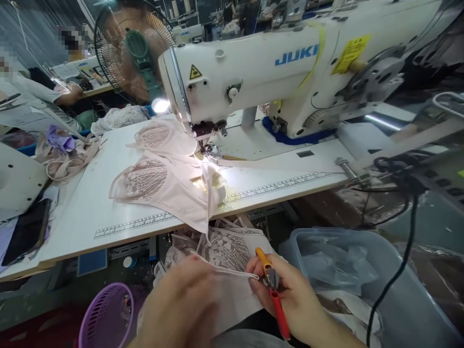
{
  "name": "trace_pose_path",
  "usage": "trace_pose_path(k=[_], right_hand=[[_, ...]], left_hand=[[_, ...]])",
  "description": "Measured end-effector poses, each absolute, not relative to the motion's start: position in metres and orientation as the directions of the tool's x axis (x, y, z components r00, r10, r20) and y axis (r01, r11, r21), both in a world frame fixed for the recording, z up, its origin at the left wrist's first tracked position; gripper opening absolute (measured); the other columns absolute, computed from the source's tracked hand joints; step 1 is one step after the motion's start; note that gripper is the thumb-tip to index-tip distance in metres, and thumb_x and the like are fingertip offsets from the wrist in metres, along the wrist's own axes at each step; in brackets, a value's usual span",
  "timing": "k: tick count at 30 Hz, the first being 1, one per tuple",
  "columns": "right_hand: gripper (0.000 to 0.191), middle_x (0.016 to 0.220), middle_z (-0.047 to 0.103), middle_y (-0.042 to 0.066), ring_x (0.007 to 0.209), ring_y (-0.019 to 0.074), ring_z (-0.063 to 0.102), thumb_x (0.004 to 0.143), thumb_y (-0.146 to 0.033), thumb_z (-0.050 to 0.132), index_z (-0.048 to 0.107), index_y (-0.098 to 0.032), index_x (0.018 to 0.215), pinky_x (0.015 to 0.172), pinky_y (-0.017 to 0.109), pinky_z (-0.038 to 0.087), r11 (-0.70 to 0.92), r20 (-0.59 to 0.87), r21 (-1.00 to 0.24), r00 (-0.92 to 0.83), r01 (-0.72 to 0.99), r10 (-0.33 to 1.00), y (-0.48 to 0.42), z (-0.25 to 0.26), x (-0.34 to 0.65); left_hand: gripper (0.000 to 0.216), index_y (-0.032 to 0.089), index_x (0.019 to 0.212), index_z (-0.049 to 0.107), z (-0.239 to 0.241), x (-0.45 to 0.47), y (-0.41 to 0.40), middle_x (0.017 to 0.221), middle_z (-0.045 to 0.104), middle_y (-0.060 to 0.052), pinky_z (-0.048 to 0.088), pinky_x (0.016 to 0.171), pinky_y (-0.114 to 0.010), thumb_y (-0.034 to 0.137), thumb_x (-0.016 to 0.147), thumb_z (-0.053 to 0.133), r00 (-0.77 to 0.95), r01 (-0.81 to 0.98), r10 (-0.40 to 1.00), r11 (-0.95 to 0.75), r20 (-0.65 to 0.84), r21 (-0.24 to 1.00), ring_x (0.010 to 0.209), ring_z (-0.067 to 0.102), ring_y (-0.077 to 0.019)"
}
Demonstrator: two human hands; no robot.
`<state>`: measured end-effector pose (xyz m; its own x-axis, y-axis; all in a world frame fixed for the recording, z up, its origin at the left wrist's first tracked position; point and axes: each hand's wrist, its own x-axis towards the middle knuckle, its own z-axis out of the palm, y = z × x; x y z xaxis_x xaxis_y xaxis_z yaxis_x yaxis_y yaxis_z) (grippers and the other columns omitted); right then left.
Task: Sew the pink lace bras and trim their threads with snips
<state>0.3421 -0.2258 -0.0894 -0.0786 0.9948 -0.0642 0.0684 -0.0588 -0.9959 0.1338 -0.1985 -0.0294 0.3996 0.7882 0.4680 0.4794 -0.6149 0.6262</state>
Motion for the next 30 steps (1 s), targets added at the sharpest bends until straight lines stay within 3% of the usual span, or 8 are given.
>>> trace_pose_path(k=[2, 4, 7, 10, 13, 19, 26, 30], right_hand=[[0.01, 0.073, 0.055, 0.0, 0.065, 0.0186, 0.051, 0.076, -0.021, 0.059, 0.049, -0.023, 0.075, 0.058, 0.031, 0.043, -0.039, -0.045, -0.997, -0.101, 0.066, 0.994, -0.225, -0.085, 0.342], [0.01, 0.071, 0.054, 0.0, 0.062, 0.0176, 0.049, 0.075, -0.021, 0.058, 0.049, -0.023, 0.073, 0.056, 0.03, 0.042, -0.041, -0.049, -0.996, -0.106, 0.077, 0.993, -0.224, -0.081, 0.341], [0.013, 0.073, 0.055, 0.001, 0.063, 0.0178, 0.05, 0.077, -0.025, 0.06, 0.048, -0.022, 0.073, 0.056, 0.03, 0.043, -0.091, -0.1, -0.992, -0.105, 0.085, 0.989, -0.227, -0.078, 0.342], [0.012, 0.077, 0.058, 0.002, 0.065, 0.0174, 0.052, 0.079, -0.03, 0.06, 0.052, -0.022, 0.081, 0.057, 0.029, 0.045, -0.115, -0.118, -0.993, -0.09, 0.041, 0.989, -0.23, -0.082, 0.344], [0.011, 0.078, 0.058, 0.001, 0.063, 0.0159, 0.053, 0.08, -0.031, 0.06, 0.053, -0.022, 0.082, 0.055, 0.027, 0.046, -0.16, -0.158, -0.987, -0.088, -0.012, 0.984, -0.233, -0.087, 0.345], [0.013, 0.073, 0.054, 0.001, 0.063, 0.0162, 0.049, 0.074, -0.029, 0.059, 0.05, -0.021, 0.077, 0.054, 0.028, 0.043, -0.197, -0.201, -0.979, -0.102, 0.045, 0.974, -0.228, -0.077, 0.343], [0.014, 0.072, 0.05, -0.001, 0.061, 0.0143, 0.045, 0.076, -0.027, 0.057, 0.044, -0.023, 0.074, 0.052, 0.025, 0.041, -0.205, -0.21, -0.977, -0.093, 0.052, 0.973, -0.23, -0.073, 0.343], [0.018, 0.078, 0.055, 0.001, 0.065, 0.0169, 0.05, 0.076, -0.034, 0.061, 0.047, -0.023, 0.081, 0.057, 0.028, 0.045, -0.083, -0.135, -0.978, -0.274, 0.192, 0.952, -0.226, -0.065, 0.366]], left_hand=[[0.032, 0.023, 0.118, 0.06, -0.024, 0.15, -0.195, 0.104, 0.068, -0.01, 0.049, 0.088, -0.036, 0.02, 0.086, 0.056, 0.617, 0.423, 0.664, -0.732, 0.422, 0.534, 0.098, 0.062, -0.025], [0.02, 0.017, 0.1, 0.067, -0.024, 0.165, -0.187, 0.088, 0.069, -0.011, 0.052, 0.071, -0.034, 0.02, 0.087, 0.052, 0.715, 0.471, 0.667, -0.681, 0.21, 0.56, 0.078, 0.064, -0.0238], [0.025, 0.015, 0.071, 0.064, -0.032, 0.175, -0.175, 0.066, 0.062, -0.007, 0.046, 0.056, -0.029, 0.022, 0.088, 0.047, 0.666, 0.529, 0.743, -0.408, -0.066, 0.744, 0.061, 0.057, -0.0189], [0.026, 0.015, 0.071, 0.065, -0.043, 0.172, -0.171, 0.066, 0.062, -0.005, 0.044, 0.057, -0.027, 0.033, 0.085, 0.053, 0.56, 0.422, 0.789, -0.008, -0.253, 0.907, 0.062, 0.057, -0.0171], [0.029, 0.015, 0.073, 0.069, -0.051, 0.168, -0.172, 0.066, 0.063, -0.004, 0.044, 0.055, -0.025, 0.043, 0.077, 0.066, 0.462, 0.281, 0.799, 0.28, -0.385, 0.918, 0.062, 0.056, -0.0163], [0.029, 0.014, 0.065, 0.073, -0.052, 0.165, -0.172, 0.063, 0.067, -0.003, 0.043, 0.058, -0.022, 0.042, 0.062, 0.08, 0.355, 0.116, 0.799, 0.476, -0.484, 0.872, 0.058, 0.054, -0.0123], [0.024, 0.014, 0.066, 0.075, -0.045, 0.166, -0.173, 0.064, 0.069, -0.006, 0.045, 0.06, -0.024, 0.037, 0.062, 0.079, 0.291, 0.175, 0.835, 0.434, -0.467, 0.884, 0.062, 0.058, -0.0158], [0.02, 0.014, 0.063, 0.073, -0.044, 0.168, -0.175, 0.06, 0.065, -0.004, 0.043, 0.055, -0.023, 0.034, 0.066, 0.074, 0.275, 0.23, 0.862, 0.371, -0.425, 0.9, 0.058, 0.056, -0.015]])
